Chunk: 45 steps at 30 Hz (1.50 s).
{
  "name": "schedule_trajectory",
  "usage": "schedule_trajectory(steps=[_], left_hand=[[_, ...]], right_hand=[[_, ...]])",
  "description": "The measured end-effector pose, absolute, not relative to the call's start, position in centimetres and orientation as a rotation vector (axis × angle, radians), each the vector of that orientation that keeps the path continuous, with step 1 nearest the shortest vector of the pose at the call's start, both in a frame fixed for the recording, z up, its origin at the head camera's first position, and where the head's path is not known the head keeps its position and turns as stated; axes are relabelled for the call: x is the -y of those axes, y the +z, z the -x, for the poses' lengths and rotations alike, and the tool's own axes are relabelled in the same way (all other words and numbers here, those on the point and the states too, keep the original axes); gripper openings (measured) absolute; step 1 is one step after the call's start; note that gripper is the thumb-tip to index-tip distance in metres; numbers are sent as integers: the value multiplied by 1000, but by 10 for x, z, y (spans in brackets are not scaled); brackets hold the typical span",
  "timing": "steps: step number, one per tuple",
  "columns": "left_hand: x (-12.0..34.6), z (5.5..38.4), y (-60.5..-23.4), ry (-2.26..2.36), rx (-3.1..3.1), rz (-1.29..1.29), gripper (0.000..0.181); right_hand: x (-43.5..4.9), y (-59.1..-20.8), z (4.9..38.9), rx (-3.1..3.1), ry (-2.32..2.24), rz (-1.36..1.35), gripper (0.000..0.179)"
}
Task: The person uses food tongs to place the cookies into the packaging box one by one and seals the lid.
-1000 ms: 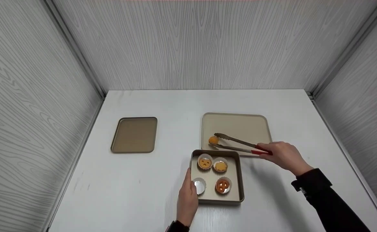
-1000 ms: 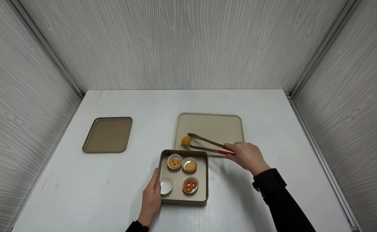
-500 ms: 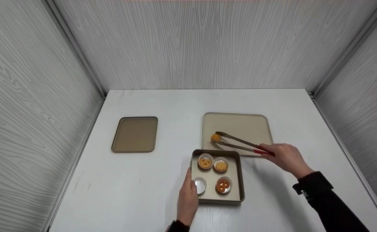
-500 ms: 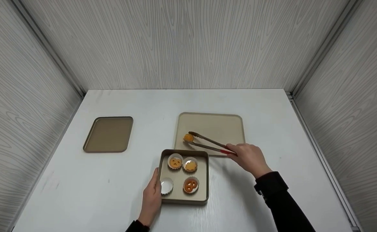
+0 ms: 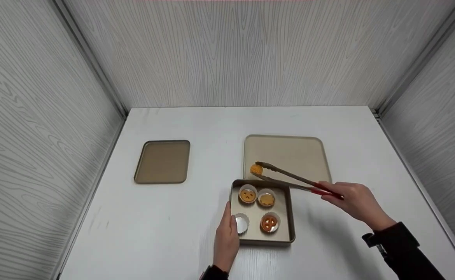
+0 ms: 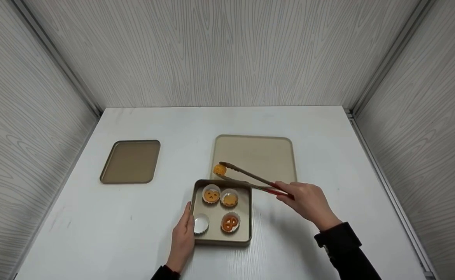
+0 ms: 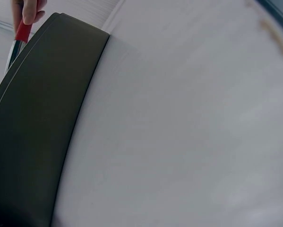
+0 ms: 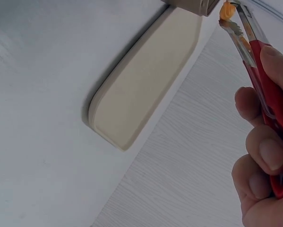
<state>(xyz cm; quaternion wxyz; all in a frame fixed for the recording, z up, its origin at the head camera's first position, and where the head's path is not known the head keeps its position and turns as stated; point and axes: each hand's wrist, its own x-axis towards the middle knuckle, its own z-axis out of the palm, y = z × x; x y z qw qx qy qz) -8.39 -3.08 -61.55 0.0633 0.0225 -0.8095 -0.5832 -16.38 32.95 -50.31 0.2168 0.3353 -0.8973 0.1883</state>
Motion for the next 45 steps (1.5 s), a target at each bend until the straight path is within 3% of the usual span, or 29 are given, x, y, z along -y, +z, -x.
schedule_trajectory(steps=[7, 14, 45], left_hand=[[31, 84, -617, -1757, 2450, -50, 52], [30, 84, -614, -1773, 2451, -77, 51], [32, 83, -616, -1870, 2417, -78, 53]], right_hand=[[-331, -500, 146, 2398, 620, -1110, 55], [-333, -504, 136, 2377, 655, -1260, 48], [-306, -496, 125, 2432, 570, -1433, 47]])
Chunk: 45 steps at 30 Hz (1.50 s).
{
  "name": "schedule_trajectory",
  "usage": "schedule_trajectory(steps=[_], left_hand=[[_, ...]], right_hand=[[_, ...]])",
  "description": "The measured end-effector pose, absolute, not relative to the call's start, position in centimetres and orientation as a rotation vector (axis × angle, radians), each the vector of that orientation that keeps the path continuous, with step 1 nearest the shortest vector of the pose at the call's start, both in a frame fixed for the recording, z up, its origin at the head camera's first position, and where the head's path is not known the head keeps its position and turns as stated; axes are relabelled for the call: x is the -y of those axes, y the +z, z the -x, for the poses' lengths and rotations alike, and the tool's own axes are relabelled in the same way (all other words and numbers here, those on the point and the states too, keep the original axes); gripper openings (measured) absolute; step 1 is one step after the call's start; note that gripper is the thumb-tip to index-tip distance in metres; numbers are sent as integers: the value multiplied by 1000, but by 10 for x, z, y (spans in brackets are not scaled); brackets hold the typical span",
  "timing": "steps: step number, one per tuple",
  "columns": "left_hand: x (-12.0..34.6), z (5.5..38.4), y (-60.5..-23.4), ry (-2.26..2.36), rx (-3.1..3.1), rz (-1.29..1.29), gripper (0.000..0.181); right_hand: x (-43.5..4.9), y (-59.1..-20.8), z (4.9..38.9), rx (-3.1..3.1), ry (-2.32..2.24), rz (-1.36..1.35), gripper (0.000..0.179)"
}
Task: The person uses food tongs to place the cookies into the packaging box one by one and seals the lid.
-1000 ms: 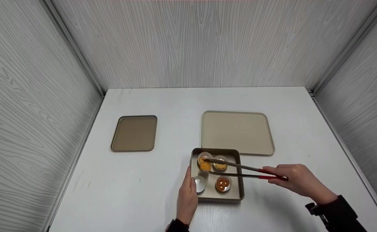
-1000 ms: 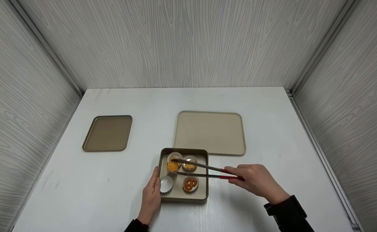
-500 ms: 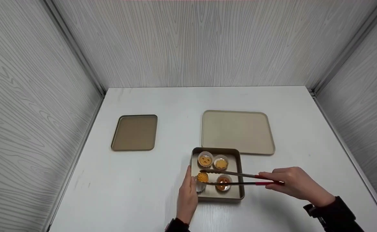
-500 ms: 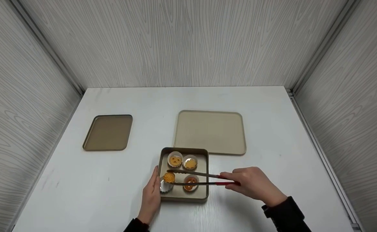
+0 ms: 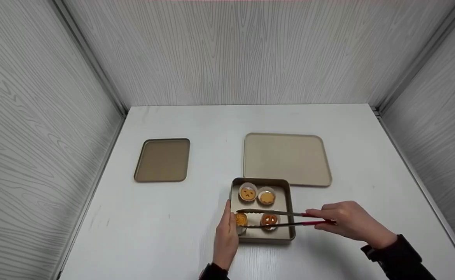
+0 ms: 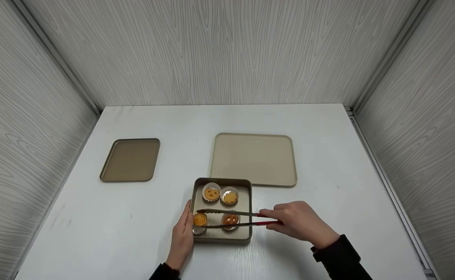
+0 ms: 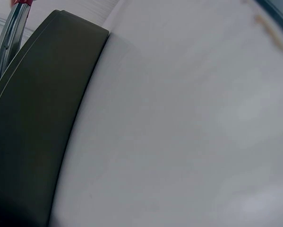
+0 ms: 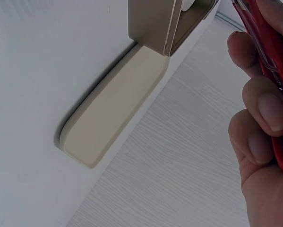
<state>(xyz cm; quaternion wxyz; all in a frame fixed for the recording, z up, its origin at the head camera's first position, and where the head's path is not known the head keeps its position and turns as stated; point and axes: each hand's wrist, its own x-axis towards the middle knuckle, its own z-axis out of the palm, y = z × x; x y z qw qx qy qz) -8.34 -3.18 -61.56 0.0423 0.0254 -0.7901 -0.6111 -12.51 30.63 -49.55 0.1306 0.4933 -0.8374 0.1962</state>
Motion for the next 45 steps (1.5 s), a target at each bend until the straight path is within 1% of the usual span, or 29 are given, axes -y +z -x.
schedule_trajectory(steps=[8, 17, 24, 33, 38, 45], left_hand=[[32, 84, -617, -1868, 2413, -67, 53], [32, 85, -618, -1898, 2386, -73, 52], [33, 84, -618, -1875, 2394, -66, 52], [33, 83, -618, -1861, 2394, -72, 53], [33, 83, -619, -1866, 2383, -68, 53], [33, 84, -619, -1841, 2395, -90, 53]], right_hand=[[-308, -493, 125, 2374, 601, -1457, 47], [-304, -497, 125, 2349, 549, -1496, 41], [-303, -496, 125, 2379, 555, -1481, 43], [-312, -493, 124, 2409, 582, -1444, 45], [-322, -491, 122, 2430, 619, -1382, 49], [-338, -488, 121, 2412, 634, -1300, 48]])
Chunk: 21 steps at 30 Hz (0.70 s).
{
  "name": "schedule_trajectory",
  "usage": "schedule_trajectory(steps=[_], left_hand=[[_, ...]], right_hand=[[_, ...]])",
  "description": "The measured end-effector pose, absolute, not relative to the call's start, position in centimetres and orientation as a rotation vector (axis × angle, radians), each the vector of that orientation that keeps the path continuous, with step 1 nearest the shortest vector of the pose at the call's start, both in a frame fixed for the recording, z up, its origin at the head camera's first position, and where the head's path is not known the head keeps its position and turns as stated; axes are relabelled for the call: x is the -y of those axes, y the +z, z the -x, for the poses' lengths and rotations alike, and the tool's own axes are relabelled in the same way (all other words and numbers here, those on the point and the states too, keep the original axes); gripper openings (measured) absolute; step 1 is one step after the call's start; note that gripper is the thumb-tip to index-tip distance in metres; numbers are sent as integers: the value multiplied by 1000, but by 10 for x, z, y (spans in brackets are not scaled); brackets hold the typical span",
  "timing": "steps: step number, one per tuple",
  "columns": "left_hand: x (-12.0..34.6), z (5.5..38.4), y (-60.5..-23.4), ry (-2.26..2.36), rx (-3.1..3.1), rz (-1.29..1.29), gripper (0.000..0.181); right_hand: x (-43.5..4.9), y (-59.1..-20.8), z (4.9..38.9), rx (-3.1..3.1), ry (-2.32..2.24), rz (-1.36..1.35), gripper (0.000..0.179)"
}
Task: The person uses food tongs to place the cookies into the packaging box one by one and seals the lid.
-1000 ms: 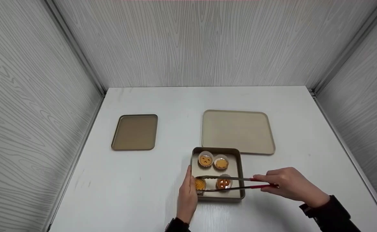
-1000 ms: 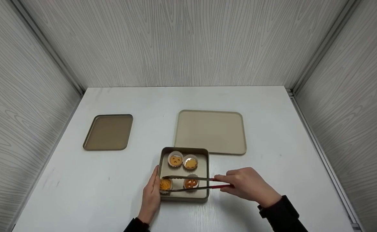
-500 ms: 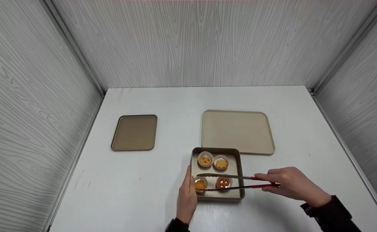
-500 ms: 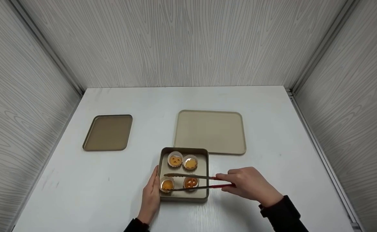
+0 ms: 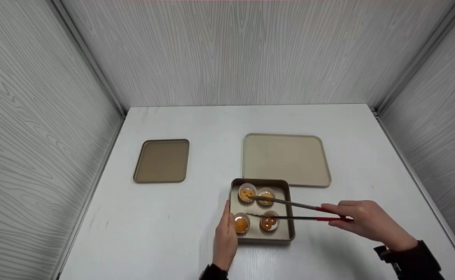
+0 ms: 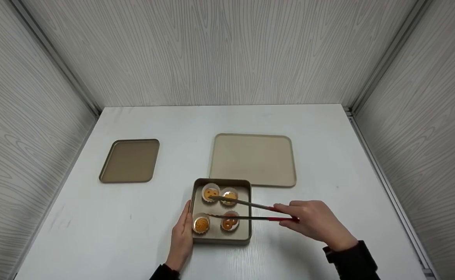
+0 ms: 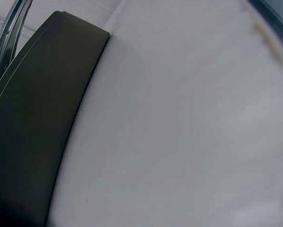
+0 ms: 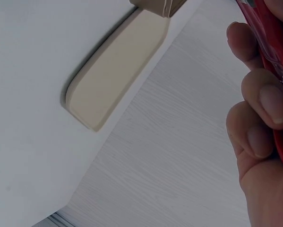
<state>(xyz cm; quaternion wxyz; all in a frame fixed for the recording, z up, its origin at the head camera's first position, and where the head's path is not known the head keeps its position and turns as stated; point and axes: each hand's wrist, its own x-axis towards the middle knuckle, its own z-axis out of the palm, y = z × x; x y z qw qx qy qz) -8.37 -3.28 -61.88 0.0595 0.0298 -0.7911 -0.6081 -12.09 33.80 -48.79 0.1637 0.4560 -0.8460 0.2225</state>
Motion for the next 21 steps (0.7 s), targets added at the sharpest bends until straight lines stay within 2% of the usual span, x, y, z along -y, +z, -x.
schedule_trajectory(steps=[12, 21], left_hand=[[33, 83, -617, -1826, 2403, -97, 52], [32, 82, -616, -1814, 2402, -89, 52]], right_hand=[[-365, -487, 120, 2438, 671, -1011, 61], [-369, -500, 125, 2446, 615, -709, 56]])
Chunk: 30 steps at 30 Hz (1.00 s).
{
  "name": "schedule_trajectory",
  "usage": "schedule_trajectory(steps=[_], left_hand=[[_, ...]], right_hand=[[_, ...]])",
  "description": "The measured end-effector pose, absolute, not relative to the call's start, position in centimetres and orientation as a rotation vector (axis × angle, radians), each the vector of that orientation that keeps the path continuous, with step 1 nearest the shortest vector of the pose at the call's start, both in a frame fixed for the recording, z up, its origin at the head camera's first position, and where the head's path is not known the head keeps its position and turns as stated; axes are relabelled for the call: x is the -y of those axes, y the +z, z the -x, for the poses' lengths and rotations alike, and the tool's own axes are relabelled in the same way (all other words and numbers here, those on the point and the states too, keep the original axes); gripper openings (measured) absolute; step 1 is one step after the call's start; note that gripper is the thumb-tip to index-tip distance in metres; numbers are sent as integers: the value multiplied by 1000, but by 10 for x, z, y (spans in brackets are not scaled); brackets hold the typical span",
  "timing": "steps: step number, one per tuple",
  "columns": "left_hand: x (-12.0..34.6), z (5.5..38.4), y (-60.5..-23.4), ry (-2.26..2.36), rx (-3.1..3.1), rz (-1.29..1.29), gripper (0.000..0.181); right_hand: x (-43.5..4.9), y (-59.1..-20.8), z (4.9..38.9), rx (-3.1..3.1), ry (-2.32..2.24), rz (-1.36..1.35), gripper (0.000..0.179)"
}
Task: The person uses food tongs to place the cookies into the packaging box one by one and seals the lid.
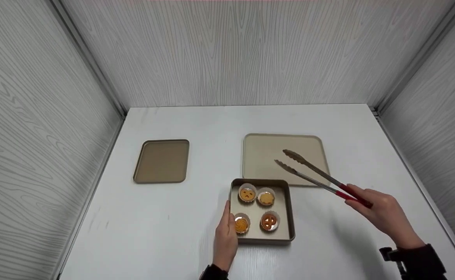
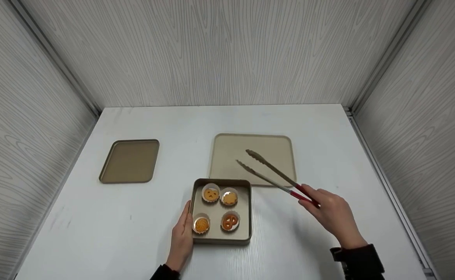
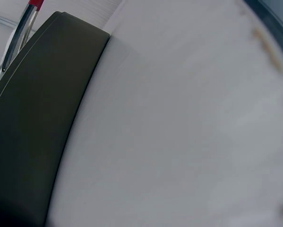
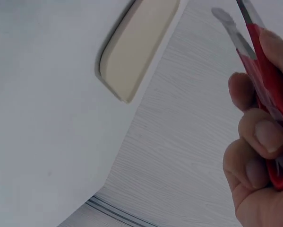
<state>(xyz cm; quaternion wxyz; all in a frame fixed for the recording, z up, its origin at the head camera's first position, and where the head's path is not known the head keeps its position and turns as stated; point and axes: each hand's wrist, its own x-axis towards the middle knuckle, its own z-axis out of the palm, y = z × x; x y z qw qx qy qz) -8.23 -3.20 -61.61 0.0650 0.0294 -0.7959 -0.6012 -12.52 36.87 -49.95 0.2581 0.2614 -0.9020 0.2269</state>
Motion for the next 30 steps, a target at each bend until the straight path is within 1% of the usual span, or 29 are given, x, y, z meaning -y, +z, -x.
schedule_trajectory(steps=[5, 12, 20, 30], left_hand=[[32, 83, -617, -1824, 2399, -81, 52], [32, 83, -619, -1842, 2391, -60, 52], [33, 84, -619, -1847, 2397, -70, 52], [33, 83, -617, -1856, 2404, -79, 51]], right_hand=[[-367, -507, 127, 2463, 585, -520, 50], [-366, -513, 131, 2448, 565, -374, 48], [-367, -515, 133, 2440, 586, -262, 43], [-366, -520, 137, 2370, 556, -212, 41]])
